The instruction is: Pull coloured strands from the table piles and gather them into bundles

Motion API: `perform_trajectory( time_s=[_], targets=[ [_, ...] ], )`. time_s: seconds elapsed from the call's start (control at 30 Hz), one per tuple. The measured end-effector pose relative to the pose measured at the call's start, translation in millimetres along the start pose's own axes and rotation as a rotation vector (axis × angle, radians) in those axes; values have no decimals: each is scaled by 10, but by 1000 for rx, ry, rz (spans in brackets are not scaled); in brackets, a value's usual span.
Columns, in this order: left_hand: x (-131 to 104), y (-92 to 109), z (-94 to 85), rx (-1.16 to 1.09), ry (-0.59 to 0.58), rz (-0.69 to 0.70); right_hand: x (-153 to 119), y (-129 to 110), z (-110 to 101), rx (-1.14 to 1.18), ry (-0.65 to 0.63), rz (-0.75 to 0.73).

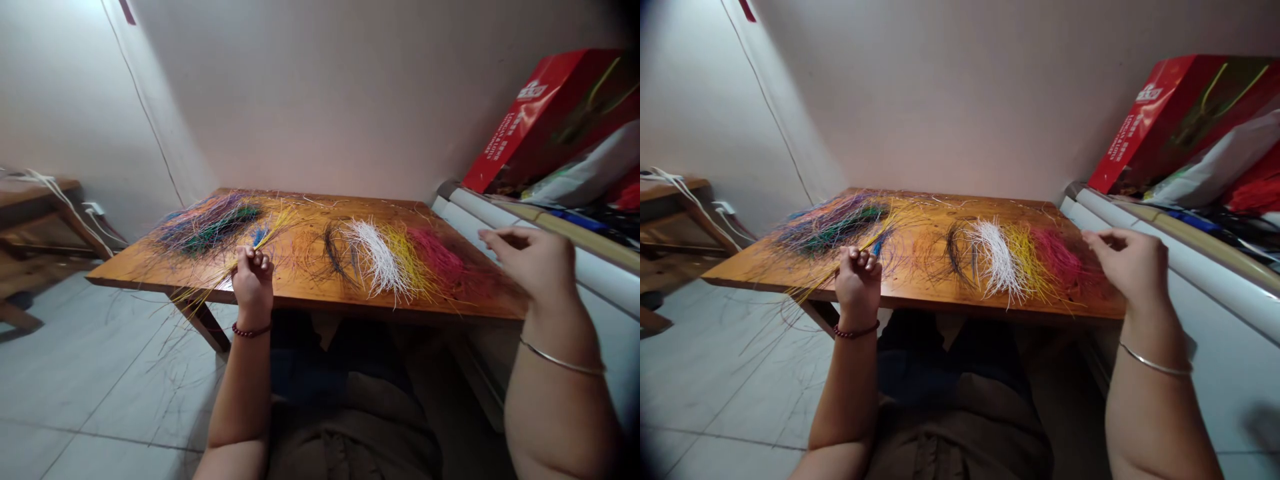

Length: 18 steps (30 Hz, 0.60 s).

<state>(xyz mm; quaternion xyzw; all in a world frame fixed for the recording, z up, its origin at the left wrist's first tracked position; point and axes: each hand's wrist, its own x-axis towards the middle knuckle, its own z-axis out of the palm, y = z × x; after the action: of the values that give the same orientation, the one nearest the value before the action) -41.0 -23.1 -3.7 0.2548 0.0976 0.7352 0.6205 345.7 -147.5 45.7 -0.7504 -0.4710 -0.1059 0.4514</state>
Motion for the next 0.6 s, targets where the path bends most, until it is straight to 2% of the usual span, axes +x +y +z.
perform_trajectory(
  time_s=[0.1, 0.17, 0.27, 0.37, 0.6],
  targets=[
    [-11, -13, 7, 11, 6, 0, 220, 98, 318, -267, -34, 22],
    [-16, -17, 10, 14, 12, 1, 305, 165, 535, -430, -168, 71],
    [-24, -11, 17, 10, 19, 1, 325, 265, 776, -567, -383, 38],
    [-29, -7, 23, 2, 25, 4, 266, 325, 884, -640, -461, 16],
    [-24, -35, 17, -7, 14, -2, 180, 320, 935, -669, -476, 73]
  ],
)
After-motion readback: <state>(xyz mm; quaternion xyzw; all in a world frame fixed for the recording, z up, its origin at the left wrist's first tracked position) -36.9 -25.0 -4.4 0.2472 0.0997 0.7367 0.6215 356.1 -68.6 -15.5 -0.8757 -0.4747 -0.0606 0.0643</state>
